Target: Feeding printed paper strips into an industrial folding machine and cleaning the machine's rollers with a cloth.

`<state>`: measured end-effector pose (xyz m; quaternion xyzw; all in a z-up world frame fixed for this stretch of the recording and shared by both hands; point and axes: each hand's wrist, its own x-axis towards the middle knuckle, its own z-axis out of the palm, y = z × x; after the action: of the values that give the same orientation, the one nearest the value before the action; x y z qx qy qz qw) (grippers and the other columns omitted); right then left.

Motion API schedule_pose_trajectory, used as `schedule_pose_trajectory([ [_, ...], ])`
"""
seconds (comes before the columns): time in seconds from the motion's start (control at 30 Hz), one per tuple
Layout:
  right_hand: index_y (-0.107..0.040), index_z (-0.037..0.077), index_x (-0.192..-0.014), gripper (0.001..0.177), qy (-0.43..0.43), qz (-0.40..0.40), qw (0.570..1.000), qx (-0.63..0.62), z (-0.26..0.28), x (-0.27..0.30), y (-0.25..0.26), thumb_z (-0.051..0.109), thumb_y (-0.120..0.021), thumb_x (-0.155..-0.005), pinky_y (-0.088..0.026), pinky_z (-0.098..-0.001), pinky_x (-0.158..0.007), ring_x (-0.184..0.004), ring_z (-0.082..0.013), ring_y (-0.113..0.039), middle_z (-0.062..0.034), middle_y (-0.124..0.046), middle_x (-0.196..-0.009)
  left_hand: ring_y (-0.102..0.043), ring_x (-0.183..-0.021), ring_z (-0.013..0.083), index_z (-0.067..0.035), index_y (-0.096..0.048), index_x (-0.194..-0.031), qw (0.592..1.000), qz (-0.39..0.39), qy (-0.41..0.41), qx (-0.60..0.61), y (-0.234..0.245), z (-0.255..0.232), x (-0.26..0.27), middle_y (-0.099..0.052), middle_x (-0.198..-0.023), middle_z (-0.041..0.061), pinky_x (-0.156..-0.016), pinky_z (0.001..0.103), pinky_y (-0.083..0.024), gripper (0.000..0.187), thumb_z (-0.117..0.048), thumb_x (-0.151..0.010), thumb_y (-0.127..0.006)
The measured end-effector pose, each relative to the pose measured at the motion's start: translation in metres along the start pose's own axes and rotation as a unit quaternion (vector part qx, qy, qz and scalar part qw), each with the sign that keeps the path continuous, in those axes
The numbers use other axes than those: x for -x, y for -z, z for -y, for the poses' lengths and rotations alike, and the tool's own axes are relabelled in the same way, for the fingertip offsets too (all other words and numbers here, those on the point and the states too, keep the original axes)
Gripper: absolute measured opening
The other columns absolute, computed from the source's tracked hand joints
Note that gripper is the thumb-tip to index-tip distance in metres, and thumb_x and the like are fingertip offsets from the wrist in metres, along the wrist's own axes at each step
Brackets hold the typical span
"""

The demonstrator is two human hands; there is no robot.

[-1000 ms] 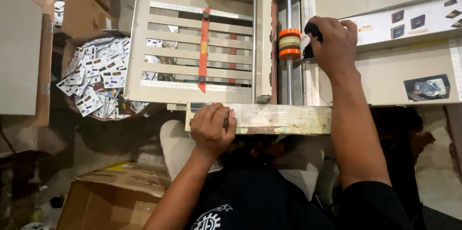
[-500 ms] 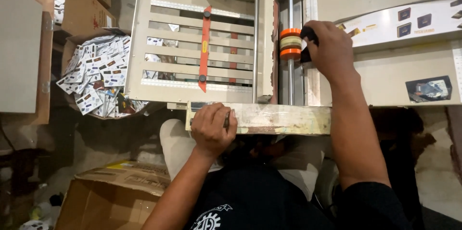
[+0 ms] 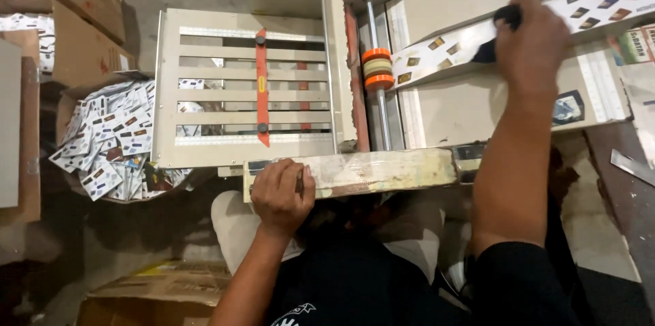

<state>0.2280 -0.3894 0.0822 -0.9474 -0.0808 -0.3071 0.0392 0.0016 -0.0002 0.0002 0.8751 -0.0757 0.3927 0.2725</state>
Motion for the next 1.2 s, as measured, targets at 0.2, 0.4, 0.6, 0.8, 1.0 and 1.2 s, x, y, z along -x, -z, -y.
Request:
schedule_pose_trajectory([
  [0.2,-0.072,0.001,-0.125,0.029,0.015,0.035,0.986,-0.163,0.042,-0.009,0.028,-0.002,-0.079,-0.097,-0.060,-0.0438,-0.078,-0.085,-0.0332,-0.071,-0.0212,-0.073,-0.105,-0.064,-0.076,0.0266,-0.004,-0.069,-0.090,1.000,0.000,0.004,-0.008,0.002,0.000,0.001,-0.070,-0.094,0.010,-0.071,0.038,-0.052,0.011,-0.007,-0.082,-0.075],
  [0.4,-0.072,0.012,-0.124,0.032,0.062,0.219,0.967,-0.111,0.085,0.002,-0.026,0.013,-0.076,-0.093,-0.055,-0.0509,-0.084,-0.089,-0.0386,-0.072,-0.0179,-0.076,-0.103,-0.067,-0.074,0.0290,-0.007,-0.071,-0.090,0.999,-0.038,-0.021,-0.006,-0.008,0.010,0.006,-0.069,-0.091,0.010,-0.069,0.039,-0.054,0.009,-0.015,-0.087,-0.073],
  [0.6,-0.071,0.024,-0.122,0.029,0.182,0.262,0.947,0.034,0.090,0.015,-0.064,0.027,-0.074,-0.093,-0.044,-0.0453,-0.107,-0.101,-0.0274,-0.077,-0.0080,-0.078,-0.104,-0.069,-0.071,0.0301,-0.011,-0.071,-0.089,0.997,-0.065,-0.048,-0.003,-0.013,0.016,0.010,-0.066,-0.086,0.009,-0.064,0.040,-0.055,0.012,-0.023,-0.092,-0.070],
  [0.8,-0.068,0.019,-0.130,0.035,0.201,0.241,0.949,-0.005,0.087,0.010,-0.062,0.024,-0.073,-0.095,-0.049,-0.0452,-0.100,-0.100,-0.0330,-0.075,-0.0130,-0.076,-0.110,-0.069,-0.074,0.0304,-0.011,-0.071,-0.091,0.995,-0.073,-0.059,-0.017,-0.018,0.020,0.013,-0.066,-0.088,0.010,-0.066,0.039,-0.055,0.011,-0.022,-0.090,-0.071],
  [1.0,-0.068,0.027,-0.132,0.041,0.179,0.215,0.959,-0.035,0.081,0.015,-0.075,0.027,-0.076,-0.092,-0.053,-0.0481,-0.094,-0.103,-0.0347,-0.073,-0.0110,-0.074,-0.112,-0.069,-0.072,0.0315,-0.010,-0.070,-0.090,0.995,-0.075,-0.058,-0.019,-0.013,0.018,0.007,-0.066,-0.086,0.011,-0.066,0.040,-0.055,0.011,-0.021,-0.091,-0.071],
  [1.2,-0.071,0.038,-0.127,0.039,0.065,0.220,0.965,-0.129,0.076,0.037,-0.112,0.027,-0.076,-0.090,-0.057,-0.0532,-0.086,-0.099,-0.0382,-0.071,-0.0063,-0.072,-0.111,-0.069,-0.072,0.0296,-0.010,-0.070,-0.090,0.995,-0.078,-0.059,-0.015,-0.018,0.020,0.013,-0.066,-0.086,0.009,-0.067,0.039,-0.055,0.011,-0.022,-0.090,-0.071],
])
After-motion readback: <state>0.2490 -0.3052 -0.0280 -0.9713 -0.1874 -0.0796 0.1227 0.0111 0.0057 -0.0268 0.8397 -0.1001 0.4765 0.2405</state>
